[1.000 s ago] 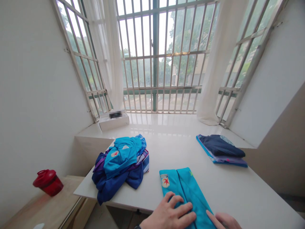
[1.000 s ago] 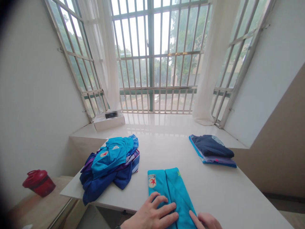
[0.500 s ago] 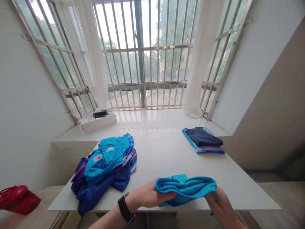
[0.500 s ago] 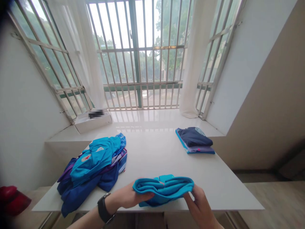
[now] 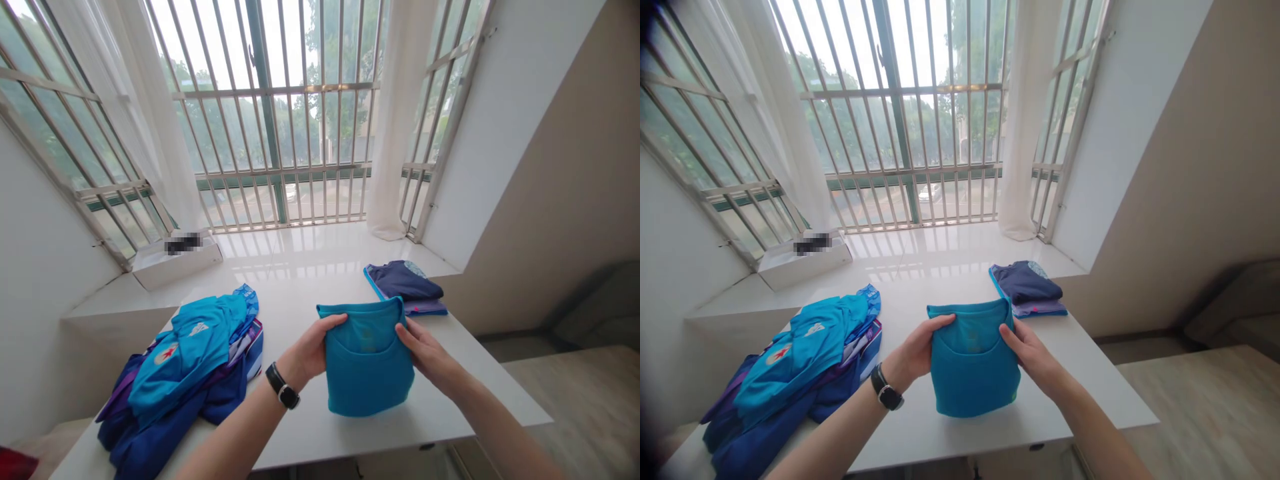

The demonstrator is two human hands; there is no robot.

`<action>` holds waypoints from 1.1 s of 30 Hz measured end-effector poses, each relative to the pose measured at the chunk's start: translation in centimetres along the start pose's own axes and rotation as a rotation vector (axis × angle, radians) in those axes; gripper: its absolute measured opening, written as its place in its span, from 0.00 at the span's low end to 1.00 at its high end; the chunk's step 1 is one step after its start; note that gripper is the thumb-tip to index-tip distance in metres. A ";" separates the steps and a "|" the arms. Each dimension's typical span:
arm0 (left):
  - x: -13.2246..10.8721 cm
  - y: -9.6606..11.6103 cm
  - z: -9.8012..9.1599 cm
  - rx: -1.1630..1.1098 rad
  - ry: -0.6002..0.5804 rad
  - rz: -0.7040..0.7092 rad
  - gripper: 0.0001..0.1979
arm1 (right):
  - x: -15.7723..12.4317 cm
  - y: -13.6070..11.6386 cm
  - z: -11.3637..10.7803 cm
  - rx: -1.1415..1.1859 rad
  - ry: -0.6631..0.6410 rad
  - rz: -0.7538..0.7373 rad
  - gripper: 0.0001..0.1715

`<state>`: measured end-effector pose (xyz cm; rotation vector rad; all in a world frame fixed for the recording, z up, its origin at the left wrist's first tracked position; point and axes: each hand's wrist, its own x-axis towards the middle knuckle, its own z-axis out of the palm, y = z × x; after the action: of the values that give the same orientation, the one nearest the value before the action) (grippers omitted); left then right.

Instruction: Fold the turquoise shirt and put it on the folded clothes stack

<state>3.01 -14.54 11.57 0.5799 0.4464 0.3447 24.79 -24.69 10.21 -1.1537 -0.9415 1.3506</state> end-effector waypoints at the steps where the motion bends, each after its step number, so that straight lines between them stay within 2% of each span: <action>1: 0.4 -0.3 -0.3 0.001 0.005 -0.025 0.25 | -0.3 0.7 -0.5 -0.006 -0.056 -0.008 0.39; 3: 1.2 -0.6 -0.8 0.009 0.010 -0.072 0.24 | -0.8 1.5 -1.5 -0.022 -0.121 -0.024 0.40; 6: 2.9 -0.3 -0.6 0.022 -0.025 -0.122 0.24 | -0.9 1.4 -3.1 -0.019 -0.070 0.000 0.36; 8: 4.7 0.5 0.3 0.010 -0.079 -0.133 0.24 | -0.2 0.2 -4.3 0.009 0.005 0.025 0.33; 11: 8.5 2.2 2.2 -0.044 -0.170 -0.113 0.26 | 1.7 -2.9 -6.6 0.027 0.100 0.038 0.33; 15: 15.7 5.4 4.1 -0.133 -0.239 -0.066 0.26 | 6.6 -8.0 -10.8 -0.024 0.153 0.074 0.30; 18: 21.9 7.4 4.1 -0.183 -0.223 -0.014 0.24 | 11.5 -10.4 -14.6 -0.050 0.127 0.120 0.28; 21: 27.4 8.1 2.9 -0.199 -0.100 -0.011 0.24 | 16.2 -10.0 -18.2 -0.094 0.172 0.201 0.22; 24: 31.2 7.2 1.1 -0.210 -0.005 -0.032 0.26 | 19.4 -7.4 -20.9 -0.135 0.240 0.323 0.20; 26: 32.5 6.4 0.1 -0.221 0.009 -0.035 0.26 | 20.4 -5.7 -21.9 -0.152 0.262 0.374 0.21; 28: 32.6 5.9 -0.7 -0.237 0.003 -0.032 0.26 | 20.6 -4.8 -22.3 -0.158 0.259 0.403 0.23; 33: 29.8 5.0 -1.7 -0.219 -0.040 0.031 0.21 | 19.2 -5.7 -20.8 -0.122 0.168 0.478 0.30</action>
<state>26.57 2.93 4.18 0.3795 0.3556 0.4050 47.19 -6.51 8.80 -1.6319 -0.6543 1.5536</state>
